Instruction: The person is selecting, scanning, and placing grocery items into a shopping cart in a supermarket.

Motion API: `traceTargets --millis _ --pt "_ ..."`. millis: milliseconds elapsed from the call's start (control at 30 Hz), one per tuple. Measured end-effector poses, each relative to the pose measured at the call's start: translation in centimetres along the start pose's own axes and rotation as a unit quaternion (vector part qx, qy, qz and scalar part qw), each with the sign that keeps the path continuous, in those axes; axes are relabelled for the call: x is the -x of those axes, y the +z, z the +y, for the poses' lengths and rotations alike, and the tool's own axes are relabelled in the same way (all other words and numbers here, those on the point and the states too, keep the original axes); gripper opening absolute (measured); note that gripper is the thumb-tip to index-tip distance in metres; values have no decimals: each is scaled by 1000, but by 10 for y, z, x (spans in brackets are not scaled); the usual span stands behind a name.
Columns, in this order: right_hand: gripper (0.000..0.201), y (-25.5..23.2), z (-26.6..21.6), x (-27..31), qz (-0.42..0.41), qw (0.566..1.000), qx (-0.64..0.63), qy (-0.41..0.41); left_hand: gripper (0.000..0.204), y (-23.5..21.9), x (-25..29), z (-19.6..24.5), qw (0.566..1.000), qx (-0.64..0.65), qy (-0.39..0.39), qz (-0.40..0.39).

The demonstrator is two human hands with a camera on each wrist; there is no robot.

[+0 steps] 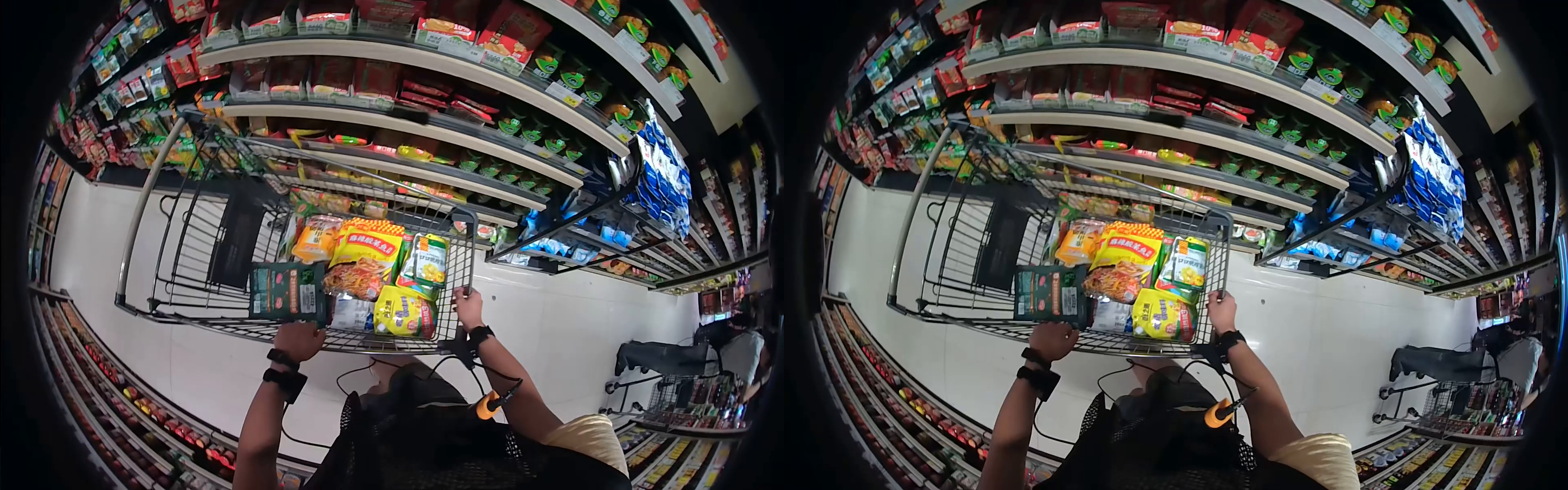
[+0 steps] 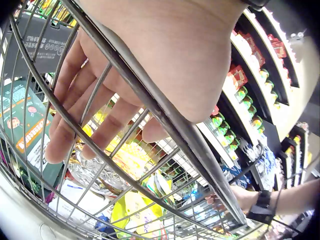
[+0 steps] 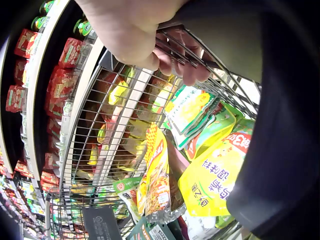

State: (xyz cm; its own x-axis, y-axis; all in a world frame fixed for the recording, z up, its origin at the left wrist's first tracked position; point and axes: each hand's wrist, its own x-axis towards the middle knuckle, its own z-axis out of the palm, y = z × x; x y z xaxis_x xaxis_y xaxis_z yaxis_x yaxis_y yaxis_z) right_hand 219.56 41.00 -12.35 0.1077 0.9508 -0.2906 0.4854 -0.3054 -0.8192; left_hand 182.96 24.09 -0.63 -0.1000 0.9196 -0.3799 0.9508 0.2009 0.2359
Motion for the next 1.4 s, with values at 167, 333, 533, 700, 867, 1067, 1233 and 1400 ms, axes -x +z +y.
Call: traceTargets --millis 167,333,533,700,867,1067,1233,1400 --pt "15 -35 1 1 -11 999 -17 28 37 2 1 33 1000 13 4 -16" --pt "22 -54 16 4 9 998 -60 -8 37 15 8 55 1000 25 -4 -15" --pt "19 -98 41 -11 2 999 -46 -19 36 26 10 106 999 1 -20 -37" --pt "23 -128 77 -30 20 996 -13 -89 39 26 8 147 999 -6 -14 -29" --pt "24 -155 69 -30 36 994 29 -99 37 35 9 178 998 -3 -38 -41" --pt "13 -196 90 -42 48 995 21 -81 44 42 5 229 993 -20 -62 -101" --pt "13 -230 93 -47 22 999 -3 -29 48 49 5 263 990 -22 -58 -126" --pt "19 -263 122 -64 50 997 1 -66 45 61 1 299 992 -29 -36 -115"
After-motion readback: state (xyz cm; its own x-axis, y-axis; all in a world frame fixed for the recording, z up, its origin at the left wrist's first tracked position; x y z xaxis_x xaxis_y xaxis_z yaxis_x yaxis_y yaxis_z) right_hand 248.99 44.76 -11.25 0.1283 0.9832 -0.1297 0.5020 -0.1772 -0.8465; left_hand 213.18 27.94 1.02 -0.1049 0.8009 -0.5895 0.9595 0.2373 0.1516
